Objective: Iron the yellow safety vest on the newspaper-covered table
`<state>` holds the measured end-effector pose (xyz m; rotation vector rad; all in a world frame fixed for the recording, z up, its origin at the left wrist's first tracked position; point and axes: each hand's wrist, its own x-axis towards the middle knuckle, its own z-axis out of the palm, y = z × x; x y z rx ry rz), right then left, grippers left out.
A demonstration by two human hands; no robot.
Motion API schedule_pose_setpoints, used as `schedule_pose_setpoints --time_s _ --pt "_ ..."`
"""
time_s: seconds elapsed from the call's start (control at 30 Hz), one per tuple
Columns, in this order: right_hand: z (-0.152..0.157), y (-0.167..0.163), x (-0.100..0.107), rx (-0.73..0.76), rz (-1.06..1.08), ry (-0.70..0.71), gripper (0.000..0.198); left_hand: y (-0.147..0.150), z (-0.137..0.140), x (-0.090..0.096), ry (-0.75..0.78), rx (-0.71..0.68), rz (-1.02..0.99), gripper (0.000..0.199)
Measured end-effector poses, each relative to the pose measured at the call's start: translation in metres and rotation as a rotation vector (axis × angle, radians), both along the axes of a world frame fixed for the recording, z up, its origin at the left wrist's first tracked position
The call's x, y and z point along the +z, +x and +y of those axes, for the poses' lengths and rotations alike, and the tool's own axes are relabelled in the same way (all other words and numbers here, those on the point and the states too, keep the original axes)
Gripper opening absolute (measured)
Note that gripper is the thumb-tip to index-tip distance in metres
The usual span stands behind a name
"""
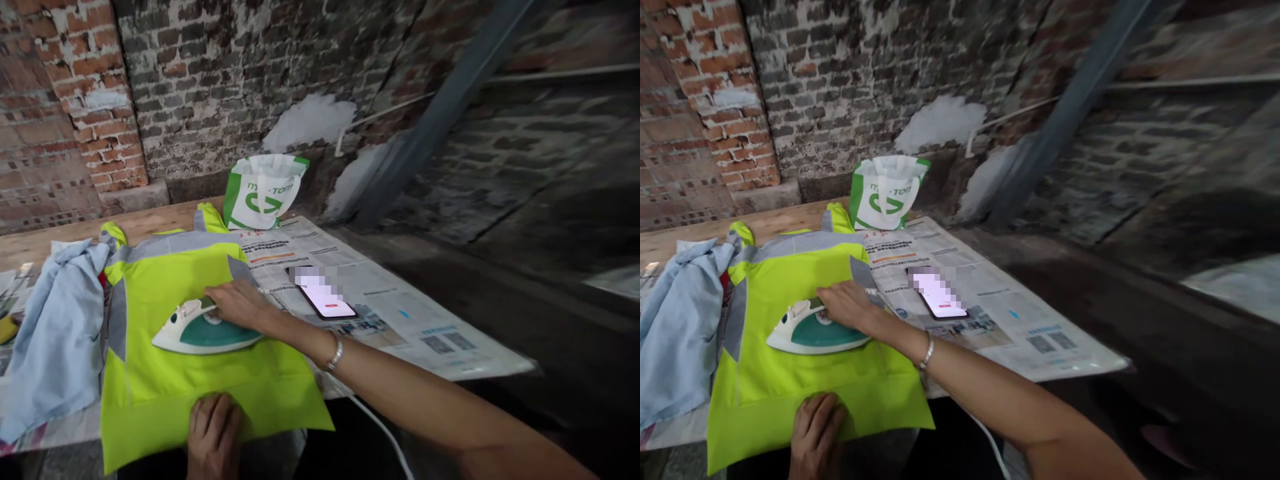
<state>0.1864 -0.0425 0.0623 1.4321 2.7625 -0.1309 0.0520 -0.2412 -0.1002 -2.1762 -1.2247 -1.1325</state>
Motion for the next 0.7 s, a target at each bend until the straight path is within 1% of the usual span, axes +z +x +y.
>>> schedule_pose_setpoints --time_s 0.07,0.27,0.33,0.4,0.5,0.57,0.63,0.7 --pt "0.024 -0.005 -0.002 -0.042 0.012 0.037 0.031 0.001 -0.002 0.001 -0.032 -0.009 -0.003 0.034" --pt "0.111 -0.021 -0.006 -0.145 0.078 0.164 0.037 -0.001 -0.006 0.002 -0.12 -0.04 -0.019 0.033" --pt "0.134 -0.026 -0.005 -0.188 0.101 0.18 0.037 -0.001 -0.007 0.003 -0.139 -0.045 -0.023 0.033" --pt "0.15 -0.031 -0.002 -0.23 0.11 0.182 0.036 -0.001 -0.007 0.004 -0.152 -0.046 -0.027 0.034" --pt "0.16 -0.036 0.003 -0.296 0.092 0.141 0.037 -0.001 -0.006 0.004 -0.165 -0.041 -0.025 0.034" --pt "0.157 -0.035 0.005 -0.317 0.068 0.097 0.042 0.0 -0.005 0.004 -0.154 -0.039 -0.029 0.035" --pt "0.145 -0.03 0.006 -0.29 0.05 0.085 0.046 0.0 -0.004 0.003 -0.133 -0.036 -0.037 0.036" --pt "0.125 -0.023 0.006 -0.229 0.036 0.088 0.046 0.0 -0.004 0.002 -0.117 -0.032 -0.034 0.037"
